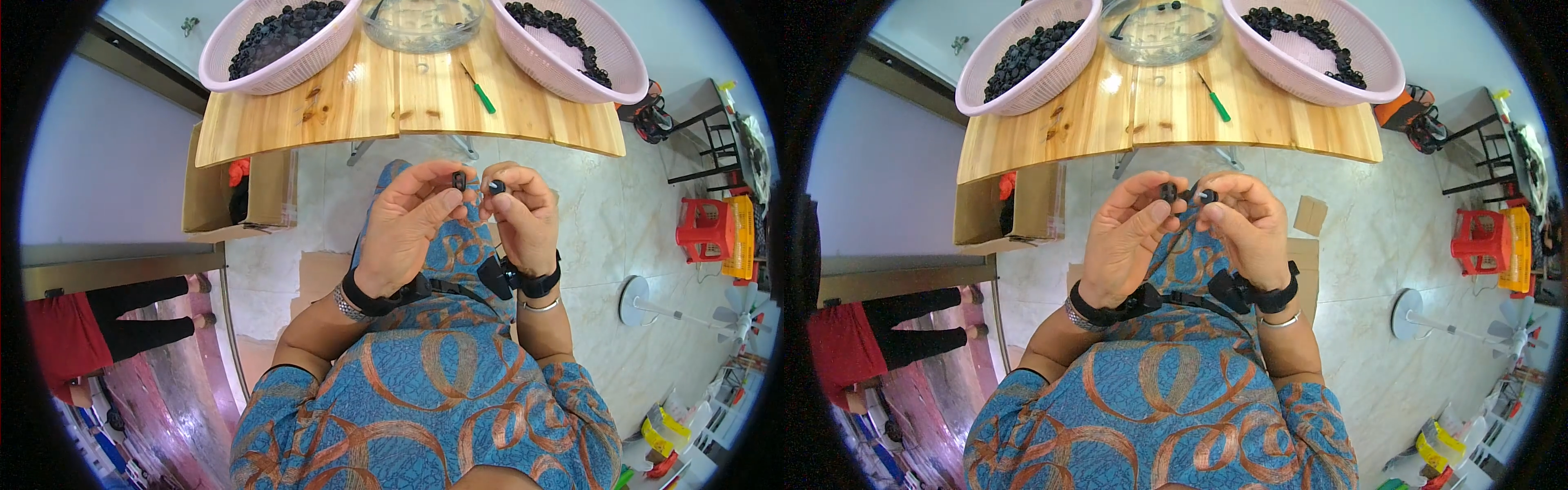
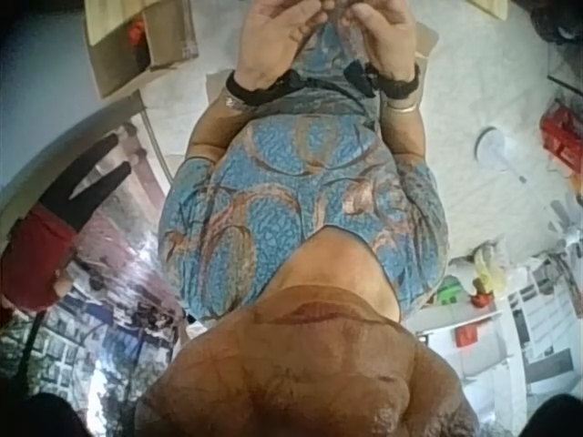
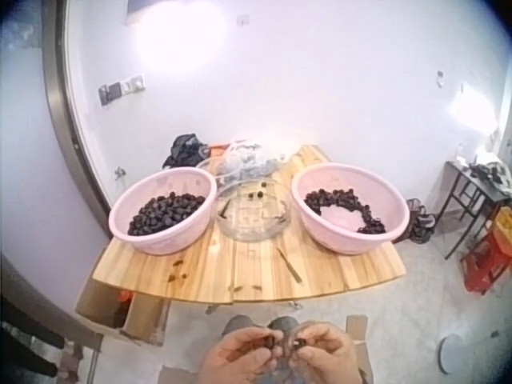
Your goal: The recorder is inspecting and sorting small black circular shoe components (possibly eyelets or buttons) from one basket to another.
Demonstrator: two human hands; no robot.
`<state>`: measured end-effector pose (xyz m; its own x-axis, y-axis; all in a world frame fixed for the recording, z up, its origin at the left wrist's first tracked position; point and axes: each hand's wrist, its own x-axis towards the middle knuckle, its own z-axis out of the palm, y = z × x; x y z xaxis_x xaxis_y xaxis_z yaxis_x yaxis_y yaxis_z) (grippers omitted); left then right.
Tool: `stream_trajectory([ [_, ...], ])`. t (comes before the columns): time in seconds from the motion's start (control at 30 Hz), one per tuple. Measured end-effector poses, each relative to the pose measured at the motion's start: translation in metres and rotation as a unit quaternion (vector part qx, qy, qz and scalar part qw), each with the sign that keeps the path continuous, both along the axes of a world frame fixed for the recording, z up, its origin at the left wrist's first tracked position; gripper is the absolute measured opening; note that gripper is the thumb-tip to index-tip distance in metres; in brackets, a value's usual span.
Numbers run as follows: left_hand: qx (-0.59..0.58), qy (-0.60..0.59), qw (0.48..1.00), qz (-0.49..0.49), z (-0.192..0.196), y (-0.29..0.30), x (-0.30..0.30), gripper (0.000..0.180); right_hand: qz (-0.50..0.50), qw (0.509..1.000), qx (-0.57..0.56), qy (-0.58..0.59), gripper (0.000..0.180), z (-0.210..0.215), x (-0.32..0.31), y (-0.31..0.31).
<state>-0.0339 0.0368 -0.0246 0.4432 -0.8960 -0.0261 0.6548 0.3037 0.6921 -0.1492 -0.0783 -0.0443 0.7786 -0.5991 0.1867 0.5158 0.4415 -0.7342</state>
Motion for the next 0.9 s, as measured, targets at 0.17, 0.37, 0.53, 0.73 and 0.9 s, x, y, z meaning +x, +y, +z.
stream_trajectory([
  [0.17,0.003,-0.005,1.000,0.009,-0.002,0.001,0.006,0.027,-0.110,0.972,-0.160,0.129,0.026,0.016,-0.001,0.007],
  [0.37,0.000,-0.050,0.999,0.021,-0.002,0.002,0.009,0.027,-0.079,0.973,-0.182,0.117,0.023,0.019,0.004,0.006],
  [0.53,-0.010,-0.037,0.999,0.012,-0.004,0.002,0.010,0.027,-0.131,0.931,-0.309,0.141,0.021,0.024,0.008,0.008],
  [0.73,-0.006,-0.013,1.000,0.004,-0.010,0.004,0.016,0.027,-0.208,0.844,-0.459,0.185,0.020,0.047,0.011,0.016],
  [0.9,-0.023,0.033,0.999,-0.009,-0.010,0.006,0.017,0.027,-0.221,0.815,-0.500,0.191,0.021,0.051,0.014,0.016],
])
